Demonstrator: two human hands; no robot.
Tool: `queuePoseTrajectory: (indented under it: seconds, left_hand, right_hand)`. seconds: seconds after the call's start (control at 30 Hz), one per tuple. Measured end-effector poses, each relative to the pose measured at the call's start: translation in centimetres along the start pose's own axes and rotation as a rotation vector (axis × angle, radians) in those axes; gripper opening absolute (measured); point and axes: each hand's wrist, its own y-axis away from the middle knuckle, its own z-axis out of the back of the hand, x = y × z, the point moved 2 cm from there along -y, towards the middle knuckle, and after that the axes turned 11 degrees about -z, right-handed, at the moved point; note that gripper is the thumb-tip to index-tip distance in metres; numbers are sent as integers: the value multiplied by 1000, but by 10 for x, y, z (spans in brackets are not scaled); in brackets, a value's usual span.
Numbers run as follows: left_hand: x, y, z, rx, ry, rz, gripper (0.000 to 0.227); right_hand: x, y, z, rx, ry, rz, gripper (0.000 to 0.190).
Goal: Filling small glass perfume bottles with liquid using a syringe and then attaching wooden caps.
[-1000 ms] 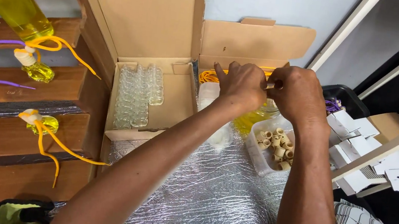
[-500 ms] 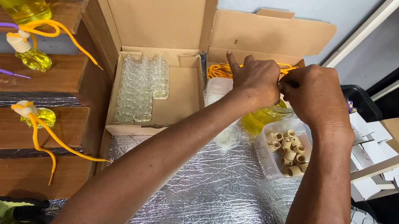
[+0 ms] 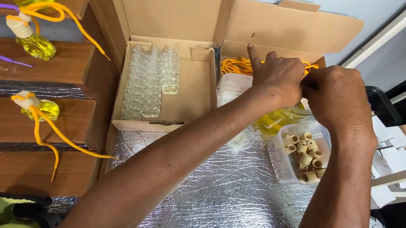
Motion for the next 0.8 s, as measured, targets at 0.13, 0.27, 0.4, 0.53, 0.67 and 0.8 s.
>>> queuePoseTrajectory:
  seconds: [0.13, 0.27, 0.4, 0.53, 0.67, 0.8]
  left_hand:
    - [-3, 1, 2, 9, -54, 21, 25]
    - [-8, 3, 4, -22, -102, 25, 17]
    - [-8, 3, 5, -11, -99, 29, 15]
    - [-8, 3, 6, 8, -102, 36, 18]
    - [-8, 2, 6, 10, -106, 32, 18]
    - [-6, 0, 2, -9, -107, 26, 20]
  right_hand:
    - [8, 4, 4, 52, 57, -62, 19]
    - [14, 10, 10, 108, 52, -165, 25]
    - [6, 6, 5, 82, 43, -103, 21]
    - [1, 3, 2, 7, 6, -1, 19]
    - [-1, 3, 1, 3, -27, -24, 15]
    - [2, 4, 4, 7, -51, -39, 22]
